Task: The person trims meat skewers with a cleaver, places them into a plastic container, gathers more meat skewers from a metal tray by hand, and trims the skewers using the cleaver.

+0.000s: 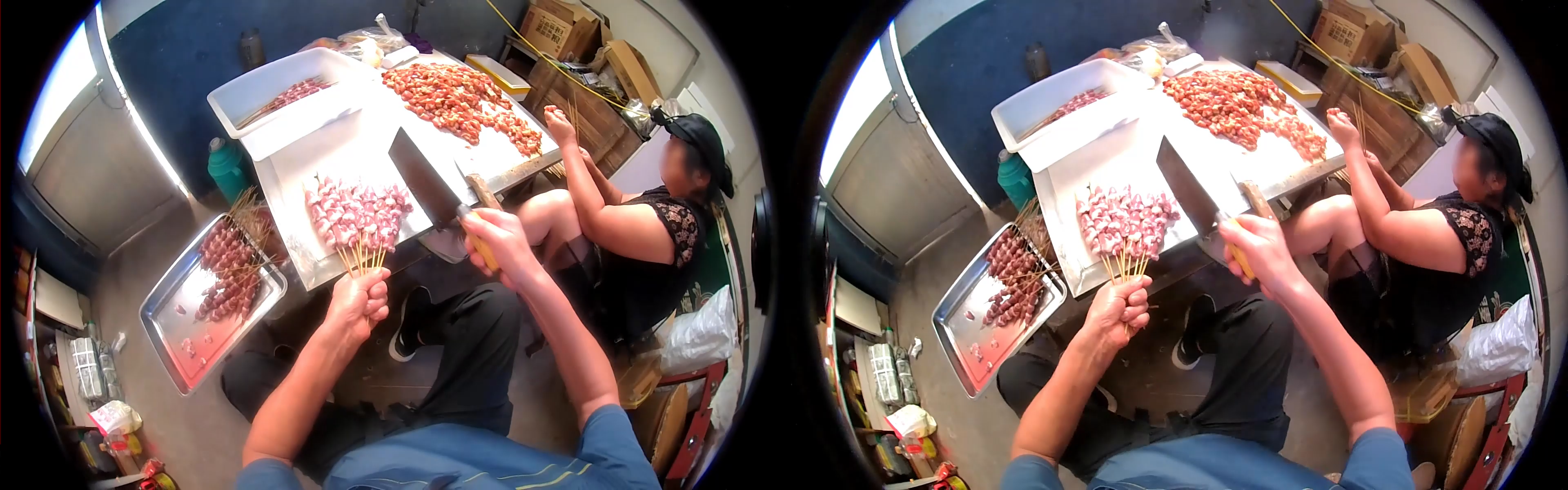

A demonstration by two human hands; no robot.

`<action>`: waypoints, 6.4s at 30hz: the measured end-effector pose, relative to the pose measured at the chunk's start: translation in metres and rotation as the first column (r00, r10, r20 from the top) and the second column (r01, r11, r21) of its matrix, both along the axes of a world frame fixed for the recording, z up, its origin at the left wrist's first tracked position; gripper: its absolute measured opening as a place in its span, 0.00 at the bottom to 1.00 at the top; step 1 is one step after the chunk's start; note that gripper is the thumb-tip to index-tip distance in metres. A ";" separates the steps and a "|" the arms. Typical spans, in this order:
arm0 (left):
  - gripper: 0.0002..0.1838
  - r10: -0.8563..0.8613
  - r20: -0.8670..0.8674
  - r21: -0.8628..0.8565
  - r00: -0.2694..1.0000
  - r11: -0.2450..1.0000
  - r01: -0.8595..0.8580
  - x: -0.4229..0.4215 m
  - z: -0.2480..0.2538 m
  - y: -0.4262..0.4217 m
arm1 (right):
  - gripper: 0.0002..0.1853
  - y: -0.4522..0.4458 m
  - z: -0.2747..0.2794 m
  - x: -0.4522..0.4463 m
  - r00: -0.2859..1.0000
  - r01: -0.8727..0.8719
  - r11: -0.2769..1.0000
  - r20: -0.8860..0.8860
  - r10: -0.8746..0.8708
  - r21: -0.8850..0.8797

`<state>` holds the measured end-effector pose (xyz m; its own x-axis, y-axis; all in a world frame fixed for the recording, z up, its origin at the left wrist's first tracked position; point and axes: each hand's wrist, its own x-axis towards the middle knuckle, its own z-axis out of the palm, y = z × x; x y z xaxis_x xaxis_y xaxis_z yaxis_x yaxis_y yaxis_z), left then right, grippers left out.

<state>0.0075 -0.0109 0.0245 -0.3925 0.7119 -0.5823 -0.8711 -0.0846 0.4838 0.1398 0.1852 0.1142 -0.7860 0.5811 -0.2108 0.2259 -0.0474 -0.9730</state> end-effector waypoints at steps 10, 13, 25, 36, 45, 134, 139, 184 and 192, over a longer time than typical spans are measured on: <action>0.04 0.006 -0.029 0.022 1.000 1.000 -0.006 0.002 -0.001 0.002 | 0.12 -0.013 0.011 0.067 0.986 -0.013 0.999 0.167 0.019 -0.040; 0.04 0.005 -0.039 0.029 0.999 1.000 -0.004 0.001 -0.003 0.001 | 0.13 -0.016 0.016 0.050 0.995 0.010 1.000 0.095 -0.010 -0.002; 0.04 0.036 -0.036 -0.001 0.999 0.999 -0.036 -0.004 -0.002 -0.001 | 0.16 -0.008 0.022 0.037 0.956 -0.219 0.976 0.198 0.218 -0.013; 0.05 0.026 -0.020 0.010 0.999 1.000 -0.026 -0.002 -0.002 -0.002 | 0.15 -0.002 0.033 -0.016 0.989 -0.146 0.989 -0.004 0.146 0.040; 0.05 0.028 -0.041 -0.015 0.999 0.999 -0.028 -0.001 0.001 -0.001 | 0.17 0.006 0.036 0.022 0.943 -0.216 0.976 0.262 0.205 0.014; 0.04 0.047 -0.057 -0.024 0.997 0.999 -0.048 -0.001 -0.003 0.001 | 0.15 0.003 0.022 -0.069 0.962 -0.264 0.955 0.106 0.251 0.135; 0.05 0.033 -0.049 -0.031 0.998 0.999 -0.035 0.000 -0.001 0.000 | 0.17 0.023 0.044 -0.014 0.872 -0.390 0.921 0.328 0.364 0.015; 0.04 0.034 -0.043 -0.005 0.998 0.999 -0.034 -0.001 -0.002 0.001 | 0.16 0.011 0.065 -0.025 0.925 -0.325 0.939 0.246 0.291 0.111; 0.04 0.026 -0.062 0.012 0.998 1.000 -0.026 -0.002 -0.006 0.001 | 0.18 -0.012 0.021 -0.120 0.894 -0.434 0.884 0.199 0.401 0.170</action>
